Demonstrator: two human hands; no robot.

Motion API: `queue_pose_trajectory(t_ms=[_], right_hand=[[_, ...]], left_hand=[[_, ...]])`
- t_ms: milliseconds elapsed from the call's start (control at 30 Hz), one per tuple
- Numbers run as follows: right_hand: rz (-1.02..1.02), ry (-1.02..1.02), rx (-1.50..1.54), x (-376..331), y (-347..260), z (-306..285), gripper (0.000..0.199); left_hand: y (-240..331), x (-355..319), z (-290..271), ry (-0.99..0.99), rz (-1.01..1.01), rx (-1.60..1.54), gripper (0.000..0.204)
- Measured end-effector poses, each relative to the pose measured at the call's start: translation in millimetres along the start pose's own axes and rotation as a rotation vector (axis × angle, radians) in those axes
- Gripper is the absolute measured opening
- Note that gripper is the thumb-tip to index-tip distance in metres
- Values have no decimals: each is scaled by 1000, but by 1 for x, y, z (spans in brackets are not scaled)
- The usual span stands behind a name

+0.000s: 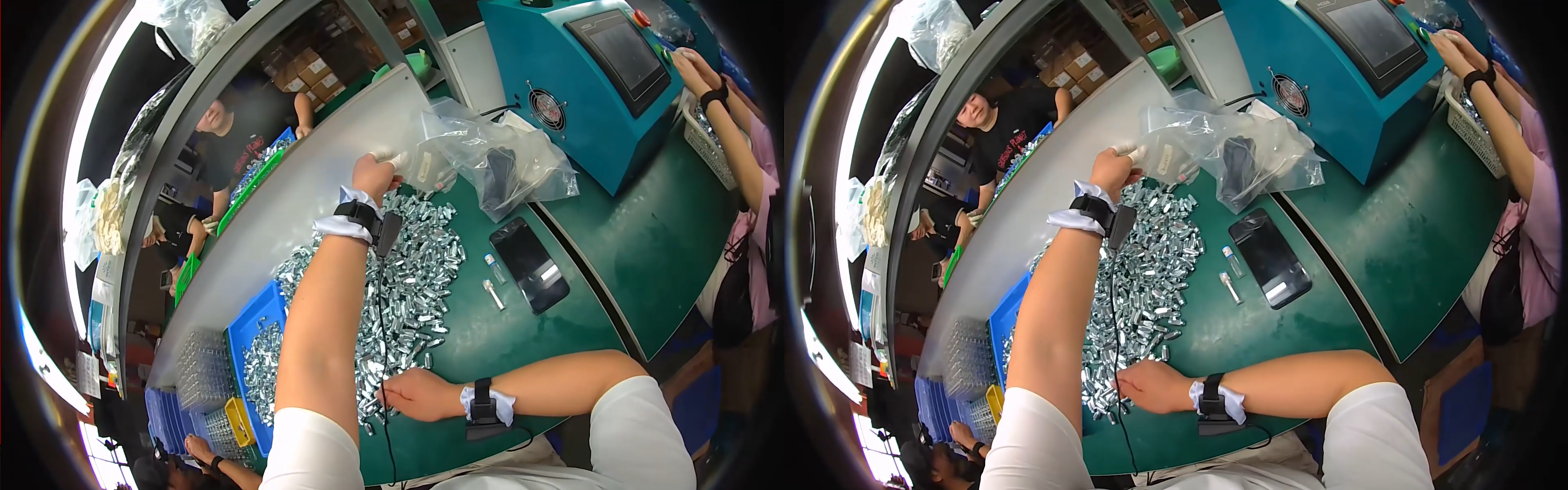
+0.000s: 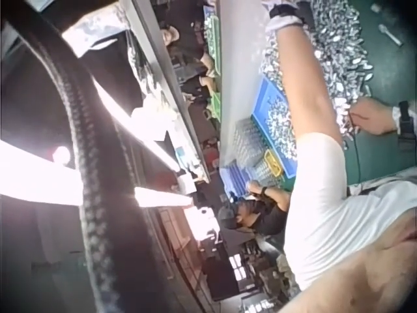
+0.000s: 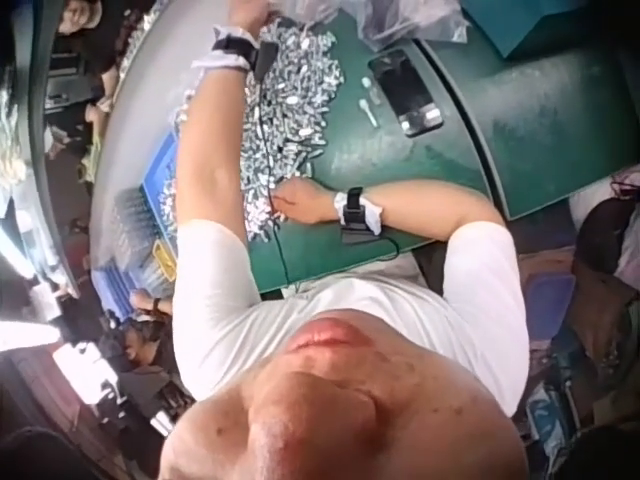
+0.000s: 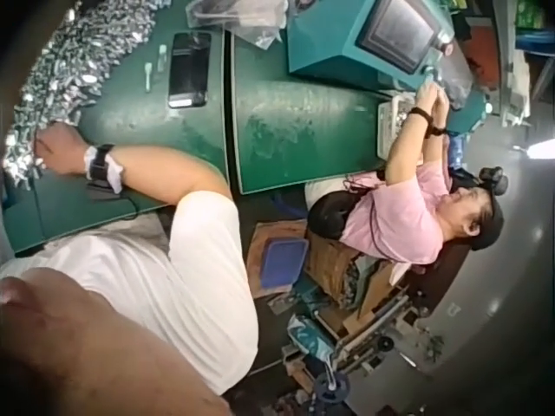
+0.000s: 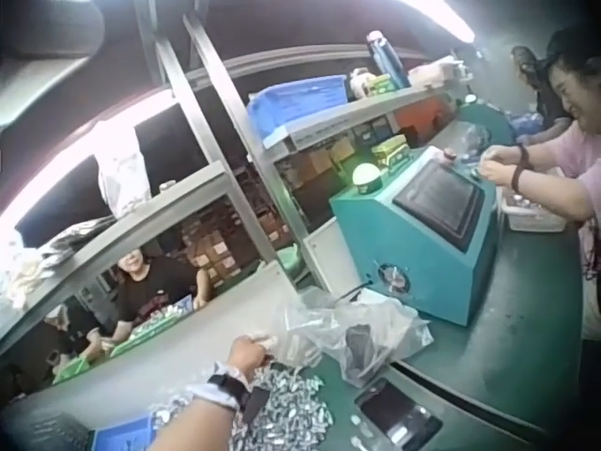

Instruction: The person picks up a metal rod and a metal sleeve from the table by hand, slides the sleeve onto the rod, and places the assembled unit into a blue tray, repeating the process.

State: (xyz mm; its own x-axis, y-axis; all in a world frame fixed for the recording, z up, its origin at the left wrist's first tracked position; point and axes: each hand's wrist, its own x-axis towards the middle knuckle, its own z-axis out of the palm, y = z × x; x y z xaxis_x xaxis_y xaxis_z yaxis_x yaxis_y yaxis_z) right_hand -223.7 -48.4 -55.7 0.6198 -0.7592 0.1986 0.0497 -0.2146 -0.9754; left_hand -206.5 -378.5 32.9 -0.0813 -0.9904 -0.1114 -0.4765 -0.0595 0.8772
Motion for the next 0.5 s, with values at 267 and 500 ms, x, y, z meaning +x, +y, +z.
queue_pose_trajectory(t_ms=[267,500], right_hand=[[-13,15,74,4,-2,1,25],[4,-39,-21,4,-1,-3,19]], left_hand=[[-1,15,-4,104,37,-97,30],[10,-15,-5,111,113,-1,26]])
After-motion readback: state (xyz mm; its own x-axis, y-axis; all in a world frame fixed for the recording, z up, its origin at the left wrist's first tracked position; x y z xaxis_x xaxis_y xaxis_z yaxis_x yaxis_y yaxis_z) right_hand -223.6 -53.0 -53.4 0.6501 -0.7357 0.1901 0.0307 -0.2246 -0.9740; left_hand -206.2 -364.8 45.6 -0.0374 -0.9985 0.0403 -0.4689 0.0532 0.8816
